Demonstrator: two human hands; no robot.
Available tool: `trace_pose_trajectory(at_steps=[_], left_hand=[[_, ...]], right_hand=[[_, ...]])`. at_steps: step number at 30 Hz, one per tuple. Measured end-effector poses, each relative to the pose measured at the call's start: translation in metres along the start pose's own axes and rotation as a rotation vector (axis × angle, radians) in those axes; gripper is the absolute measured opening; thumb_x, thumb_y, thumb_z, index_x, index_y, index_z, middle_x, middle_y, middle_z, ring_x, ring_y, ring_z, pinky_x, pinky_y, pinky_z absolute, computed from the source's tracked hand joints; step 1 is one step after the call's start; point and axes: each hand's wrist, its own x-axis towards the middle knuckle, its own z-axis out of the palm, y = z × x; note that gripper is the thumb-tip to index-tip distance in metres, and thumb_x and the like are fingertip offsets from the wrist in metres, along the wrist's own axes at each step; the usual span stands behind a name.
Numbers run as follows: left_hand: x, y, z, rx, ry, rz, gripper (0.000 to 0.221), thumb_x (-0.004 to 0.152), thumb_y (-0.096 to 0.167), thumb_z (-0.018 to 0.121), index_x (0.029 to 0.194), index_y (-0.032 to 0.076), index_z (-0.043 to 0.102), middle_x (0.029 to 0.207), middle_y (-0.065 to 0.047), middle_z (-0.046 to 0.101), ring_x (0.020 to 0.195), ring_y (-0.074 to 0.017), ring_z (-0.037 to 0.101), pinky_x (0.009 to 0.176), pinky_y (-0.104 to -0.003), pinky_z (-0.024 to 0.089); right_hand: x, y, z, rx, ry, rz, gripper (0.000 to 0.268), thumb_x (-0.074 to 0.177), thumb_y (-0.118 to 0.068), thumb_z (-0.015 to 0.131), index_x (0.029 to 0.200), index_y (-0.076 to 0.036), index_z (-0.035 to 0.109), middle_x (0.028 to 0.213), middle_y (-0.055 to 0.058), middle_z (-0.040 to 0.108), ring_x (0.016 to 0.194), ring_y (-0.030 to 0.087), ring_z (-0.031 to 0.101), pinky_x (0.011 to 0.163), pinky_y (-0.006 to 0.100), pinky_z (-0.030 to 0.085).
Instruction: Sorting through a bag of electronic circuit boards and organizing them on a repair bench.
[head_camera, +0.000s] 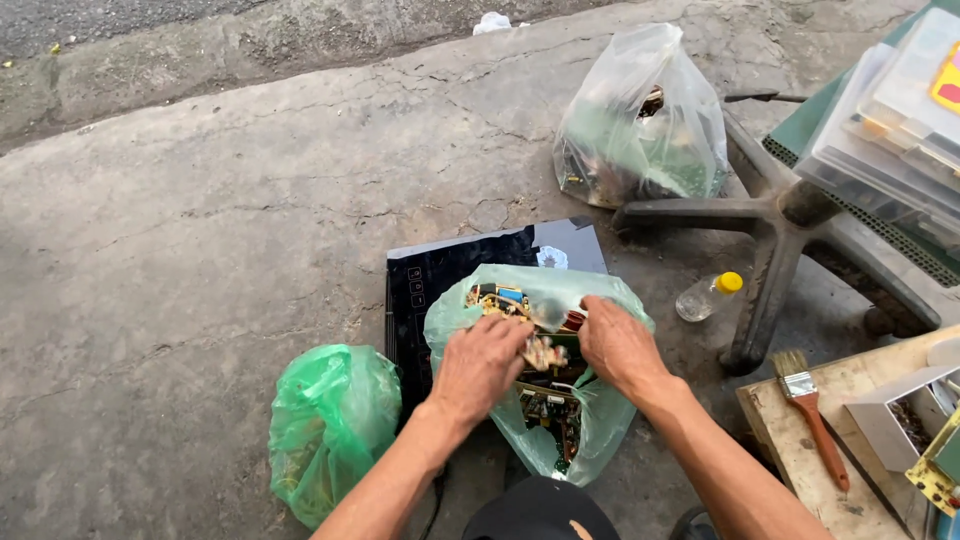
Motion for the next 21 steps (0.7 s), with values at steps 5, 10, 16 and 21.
trace_pose_trajectory(at_steps=[5, 10, 16, 21], left_hand=[[0.042, -0.010, -0.023, -0.026, 0.137, -0.052, 0.043, 0.105, 0.023, 0.075, 0.146, 0.030, 0.066, 0.123, -0.001, 0.082, 0.124, -0.0243, 0.075, 0.085, -0.040, 0.069], [0.067, -0.005, -0.061, -0.116, 0.216, -0.093, 0.037, 0.106, 0.031, 0.074, 0.141, 0.026, 0.064, 0.121, -0.001, 0.081, 0.121, -0.0235, 0.077, 0.088, -0.043, 0.070], [0.092, 0.010, -0.086, -0.251, 0.210, -0.116, 0.027, 0.109, 0.030, 0.072, 0.135, 0.022, 0.068, 0.114, -0.008, 0.081, 0.115, -0.0298, 0.079, 0.092, -0.049, 0.069], [0.104, 0.000, -0.067, -0.289, 0.219, -0.088, 0.035, 0.102, 0.033, 0.076, 0.135, 0.027, 0.068, 0.124, -0.004, 0.076, 0.123, -0.0340, 0.074, 0.099, -0.055, 0.065]], right_hand=[[-0.014, -0.019, -0.045, 0.149, 0.087, 0.067, 0.037, 0.111, -0.035, 0.048, 0.140, -0.018, 0.065, 0.129, 0.019, 0.077, 0.120, 0.046, 0.075, 0.102, 0.061, 0.059], [-0.023, -0.019, -0.017, 0.026, 0.289, -0.058, 0.022, 0.110, -0.021, 0.052, 0.129, -0.018, 0.064, 0.107, 0.012, 0.076, 0.109, 0.035, 0.080, 0.093, 0.052, 0.066], [0.001, -0.026, 0.008, -0.016, 0.190, -0.250, 0.022, 0.106, -0.021, 0.052, 0.117, -0.018, 0.071, 0.092, 0.009, 0.072, 0.096, 0.036, 0.078, 0.079, 0.053, 0.067], [0.017, -0.061, -0.043, -0.139, -0.376, 0.004, 0.053, 0.108, -0.050, 0.047, 0.151, -0.020, 0.053, 0.139, 0.021, 0.076, 0.119, 0.049, 0.077, 0.108, 0.068, 0.057]])
